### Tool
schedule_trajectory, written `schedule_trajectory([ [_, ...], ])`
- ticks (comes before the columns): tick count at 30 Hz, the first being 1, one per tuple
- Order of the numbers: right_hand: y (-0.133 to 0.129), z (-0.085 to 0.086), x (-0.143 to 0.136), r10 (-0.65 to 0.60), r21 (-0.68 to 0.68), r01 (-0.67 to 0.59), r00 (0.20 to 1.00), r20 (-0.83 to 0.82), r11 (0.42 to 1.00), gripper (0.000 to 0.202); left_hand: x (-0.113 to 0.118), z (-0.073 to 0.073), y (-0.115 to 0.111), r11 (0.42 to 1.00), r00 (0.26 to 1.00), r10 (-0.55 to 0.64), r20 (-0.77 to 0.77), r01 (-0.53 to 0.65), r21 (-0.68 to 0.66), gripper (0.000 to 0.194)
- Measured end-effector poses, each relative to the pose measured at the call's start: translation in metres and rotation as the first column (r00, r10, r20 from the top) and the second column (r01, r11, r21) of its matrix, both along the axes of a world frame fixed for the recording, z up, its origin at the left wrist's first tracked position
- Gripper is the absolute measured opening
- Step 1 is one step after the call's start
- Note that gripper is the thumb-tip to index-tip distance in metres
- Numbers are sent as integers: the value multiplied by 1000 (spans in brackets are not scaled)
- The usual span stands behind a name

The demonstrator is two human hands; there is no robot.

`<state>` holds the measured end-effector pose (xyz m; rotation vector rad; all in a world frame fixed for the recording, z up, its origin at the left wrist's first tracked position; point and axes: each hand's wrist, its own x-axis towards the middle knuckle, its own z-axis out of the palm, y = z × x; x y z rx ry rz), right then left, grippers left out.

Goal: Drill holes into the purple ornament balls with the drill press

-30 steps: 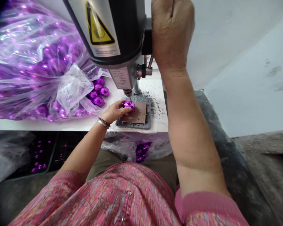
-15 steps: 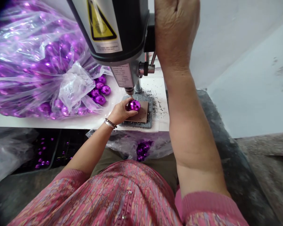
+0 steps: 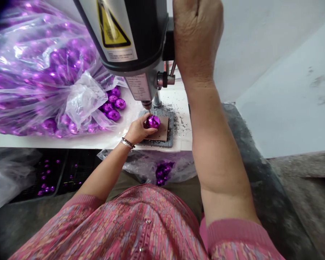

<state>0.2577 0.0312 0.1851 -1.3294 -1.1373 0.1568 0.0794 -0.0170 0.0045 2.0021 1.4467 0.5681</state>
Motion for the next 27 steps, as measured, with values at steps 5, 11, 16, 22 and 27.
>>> schedule_trajectory([
  [5,-13,-2,-5,-36,14,35,999,32,999,31,-2,-6,1,999,998,28,53,-26,-28,65],
  [11,-55,-34,-7,-34,240,-13,982,188,971,22,-2,-8,0,999,998,15,68,-13,-30,59],
  [16,-84,-83,0,-108,362,-39,919,379,932,26,-2,-9,-1,999,997,12,73,-9,-34,58],
  [22,-89,-113,6,-244,306,100,844,478,947,37,-3,-12,0,999,994,8,105,-5,-32,60],
  [27,-87,-123,6,-260,323,100,827,499,941,32,-3,-11,0,999,994,-11,113,16,-48,62],
])
